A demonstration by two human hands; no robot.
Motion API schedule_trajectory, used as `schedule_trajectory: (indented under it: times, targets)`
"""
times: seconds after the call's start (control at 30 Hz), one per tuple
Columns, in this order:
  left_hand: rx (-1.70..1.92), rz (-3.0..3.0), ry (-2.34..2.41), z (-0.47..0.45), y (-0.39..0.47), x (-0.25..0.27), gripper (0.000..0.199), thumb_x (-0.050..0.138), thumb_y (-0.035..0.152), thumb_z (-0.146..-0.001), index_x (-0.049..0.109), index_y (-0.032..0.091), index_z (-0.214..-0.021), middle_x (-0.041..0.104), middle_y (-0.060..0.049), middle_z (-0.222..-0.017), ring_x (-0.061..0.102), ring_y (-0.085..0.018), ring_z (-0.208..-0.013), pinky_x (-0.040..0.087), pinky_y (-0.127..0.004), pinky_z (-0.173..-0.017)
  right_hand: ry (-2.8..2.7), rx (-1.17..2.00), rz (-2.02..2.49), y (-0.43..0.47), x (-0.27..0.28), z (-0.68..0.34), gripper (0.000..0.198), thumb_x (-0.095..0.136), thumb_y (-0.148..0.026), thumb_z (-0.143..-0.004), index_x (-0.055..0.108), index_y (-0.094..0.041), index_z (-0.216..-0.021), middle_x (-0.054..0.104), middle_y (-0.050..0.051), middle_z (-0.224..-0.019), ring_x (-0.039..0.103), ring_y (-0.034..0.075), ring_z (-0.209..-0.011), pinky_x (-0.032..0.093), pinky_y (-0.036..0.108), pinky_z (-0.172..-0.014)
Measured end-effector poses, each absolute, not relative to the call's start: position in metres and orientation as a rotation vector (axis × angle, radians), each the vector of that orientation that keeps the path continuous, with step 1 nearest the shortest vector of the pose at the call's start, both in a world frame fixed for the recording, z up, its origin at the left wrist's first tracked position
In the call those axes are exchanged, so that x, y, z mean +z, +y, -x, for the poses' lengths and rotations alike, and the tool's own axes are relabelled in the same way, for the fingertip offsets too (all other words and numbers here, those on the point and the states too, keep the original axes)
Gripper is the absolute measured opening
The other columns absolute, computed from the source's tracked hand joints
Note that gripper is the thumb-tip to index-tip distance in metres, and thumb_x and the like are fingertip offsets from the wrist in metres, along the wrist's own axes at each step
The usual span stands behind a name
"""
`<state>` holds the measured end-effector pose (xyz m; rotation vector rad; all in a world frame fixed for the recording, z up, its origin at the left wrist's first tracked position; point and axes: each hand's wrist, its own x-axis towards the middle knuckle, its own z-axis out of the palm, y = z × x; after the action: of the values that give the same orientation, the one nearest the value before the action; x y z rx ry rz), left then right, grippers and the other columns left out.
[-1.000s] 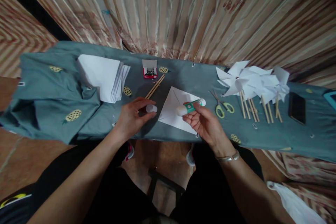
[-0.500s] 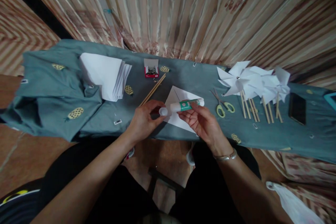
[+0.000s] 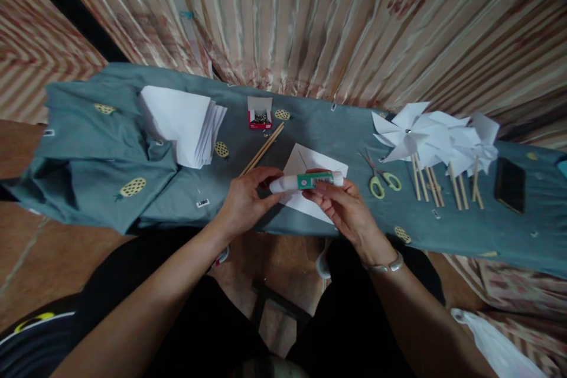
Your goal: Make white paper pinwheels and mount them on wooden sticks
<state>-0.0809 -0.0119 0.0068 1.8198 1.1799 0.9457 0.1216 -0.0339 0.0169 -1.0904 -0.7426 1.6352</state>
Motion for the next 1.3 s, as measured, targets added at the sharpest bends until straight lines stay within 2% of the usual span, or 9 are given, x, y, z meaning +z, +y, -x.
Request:
schedule_trajectory:
  times: [0.17, 0.37, 0.57, 0.93, 1.2, 1.3]
  targets:
    - [0.950, -1.836, 1.190, 0.081, -0.012, 0.005, 0.030, 0.073, 0.019, -0.074, 0.067, 0.014, -0.103, 0.073, -0.006, -0.095, 0.067, -0.017, -0.082, 0.053, -0.028, -0.075, -0.779, 1.595, 1.132, -0.035, 0.017, -0.120, 0.022, 0.082, -0.030, -0.068, 0.074, -0.024, -0.087, 0.074, -0.001, -0.090, 0.070, 0.015, -0.083, 0.058, 0.035, -0.088]
    - [0.946, -1.972, 1.193, 0.083, -0.011, 0.006, 0.025, 0.073, 0.019, -0.076, 0.068, 0.014, -0.100, 0.072, -0.006, -0.090, 0.065, -0.018, -0.082, 0.052, -0.029, -0.074, -0.767, 1.566, 1.154, -0.035, 0.018, -0.118, 0.024, 0.086, -0.030, -0.063, 0.076, -0.024, -0.084, 0.075, -0.002, -0.086, 0.068, 0.013, -0.078, 0.058, 0.028, -0.078]
    - [1.007, -2.149, 1.096, 0.086, -0.011, 0.006, 0.021, 0.070, 0.026, -0.082, 0.068, 0.016, -0.101, 0.072, -0.006, -0.095, 0.063, -0.020, -0.092, 0.051, -0.036, -0.085, -0.845, 1.516, 1.212, -0.034, 0.017, -0.118, 0.026, 0.088, -0.032, -0.059, 0.078, -0.024, -0.081, 0.075, -0.002, -0.082, 0.067, 0.012, -0.073, 0.057, 0.024, -0.069]
    - [1.021, -2.121, 1.071, 0.085, -0.017, 0.005, 0.025, 0.064, 0.033, -0.087, 0.069, 0.017, -0.106, 0.072, -0.009, -0.098, 0.065, -0.020, -0.092, 0.053, -0.034, -0.083, -0.783, 1.580, 1.224, -0.035, 0.017, -0.111, 0.025, 0.089, -0.039, -0.057, 0.077, -0.023, -0.072, 0.075, -0.002, -0.074, 0.067, 0.011, -0.064, 0.058, 0.024, -0.064]
    - [0.996, -2.011, 1.102, 0.084, -0.023, 0.008, 0.029, 0.066, 0.038, -0.086, 0.072, 0.017, -0.104, 0.073, -0.010, -0.095, 0.067, -0.019, -0.083, 0.054, -0.030, -0.073, -0.767, 1.624, 1.207, -0.036, 0.014, -0.103, 0.031, 0.089, -0.042, -0.054, 0.076, -0.021, -0.073, 0.076, 0.000, -0.074, 0.068, 0.013, -0.064, 0.056, 0.025, -0.062]
    - [0.970, -1.970, 1.150, 0.089, -0.020, 0.009, 0.028, 0.066, 0.037, -0.084, 0.074, 0.017, -0.103, 0.073, -0.009, -0.095, 0.065, -0.017, -0.073, 0.052, -0.027, -0.065, -0.877, 1.617, 1.199, -0.035, 0.015, -0.106, 0.033, 0.086, -0.046, -0.058, 0.075, -0.020, -0.077, 0.076, 0.002, -0.075, 0.069, 0.014, -0.067, 0.054, 0.025, -0.063]
